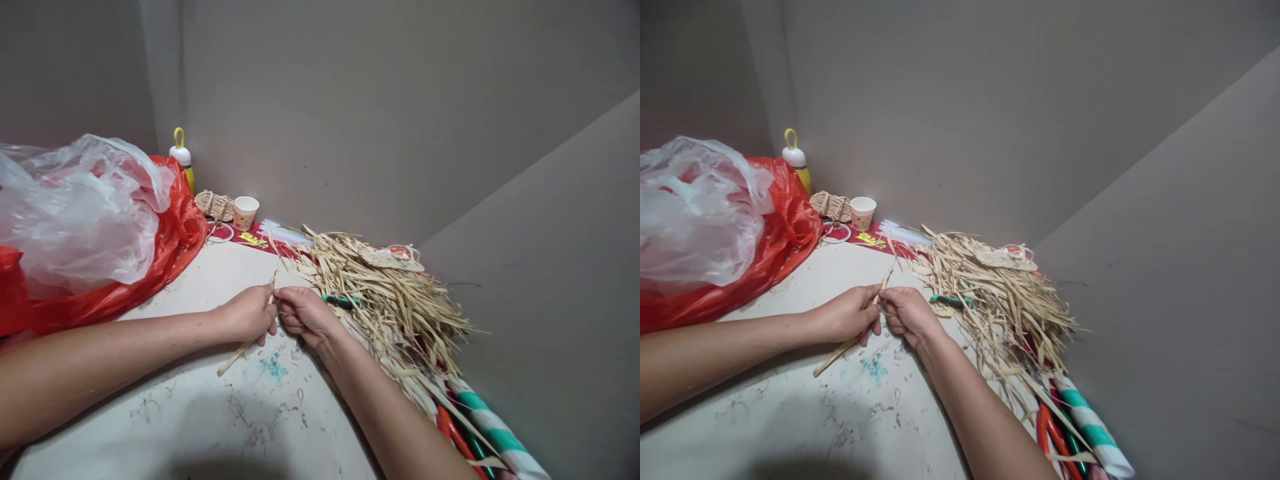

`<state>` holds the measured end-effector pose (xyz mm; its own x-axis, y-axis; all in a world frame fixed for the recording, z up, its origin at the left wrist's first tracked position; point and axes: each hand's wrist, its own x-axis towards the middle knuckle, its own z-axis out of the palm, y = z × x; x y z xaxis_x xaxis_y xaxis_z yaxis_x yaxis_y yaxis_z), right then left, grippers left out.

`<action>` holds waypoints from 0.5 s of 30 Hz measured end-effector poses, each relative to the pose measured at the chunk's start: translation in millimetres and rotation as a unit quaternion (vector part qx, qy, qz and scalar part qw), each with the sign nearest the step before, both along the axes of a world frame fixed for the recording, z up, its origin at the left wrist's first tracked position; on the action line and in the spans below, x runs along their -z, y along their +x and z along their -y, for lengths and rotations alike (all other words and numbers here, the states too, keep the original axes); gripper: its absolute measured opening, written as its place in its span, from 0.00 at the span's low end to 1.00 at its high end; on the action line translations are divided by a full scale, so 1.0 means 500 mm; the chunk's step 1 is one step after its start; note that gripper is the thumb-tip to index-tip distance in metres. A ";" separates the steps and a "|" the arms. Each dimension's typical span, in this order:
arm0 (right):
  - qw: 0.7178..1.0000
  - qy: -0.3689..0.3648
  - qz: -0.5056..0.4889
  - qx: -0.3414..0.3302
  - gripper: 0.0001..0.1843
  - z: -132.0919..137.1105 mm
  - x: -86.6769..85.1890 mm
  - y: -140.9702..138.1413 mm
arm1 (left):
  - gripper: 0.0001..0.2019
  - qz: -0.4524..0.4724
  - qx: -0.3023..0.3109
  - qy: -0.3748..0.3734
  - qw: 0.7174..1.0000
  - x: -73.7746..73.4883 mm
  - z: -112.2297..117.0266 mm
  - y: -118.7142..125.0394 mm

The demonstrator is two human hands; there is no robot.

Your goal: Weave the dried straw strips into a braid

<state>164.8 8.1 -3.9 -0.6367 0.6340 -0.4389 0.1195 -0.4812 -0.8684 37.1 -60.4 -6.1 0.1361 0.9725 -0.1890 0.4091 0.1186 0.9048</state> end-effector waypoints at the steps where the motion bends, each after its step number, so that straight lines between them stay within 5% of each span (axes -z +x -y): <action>1: 1.000 0.001 -0.002 0.001 0.17 0.002 0.000 0.000 | 0.09 -0.001 -0.005 0.003 1.000 -0.001 0.001 0.001; 9: 1.000 0.007 -0.008 -0.004 0.14 0.001 -0.002 -0.002 | 0.11 0.012 -0.008 0.007 1.000 -0.018 0.000 0.007; 15: 0.999 0.001 -0.026 -0.030 0.16 -0.018 -0.001 0.015 | 0.14 0.029 0.030 -0.150 0.988 -0.074 -0.021 -0.046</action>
<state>172.1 17.3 -3.3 -0.6951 0.5955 -0.4028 0.1019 -0.4730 -0.8751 14.3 -50.0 31.0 0.2111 0.8638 -0.4574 0.3711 0.3621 0.8551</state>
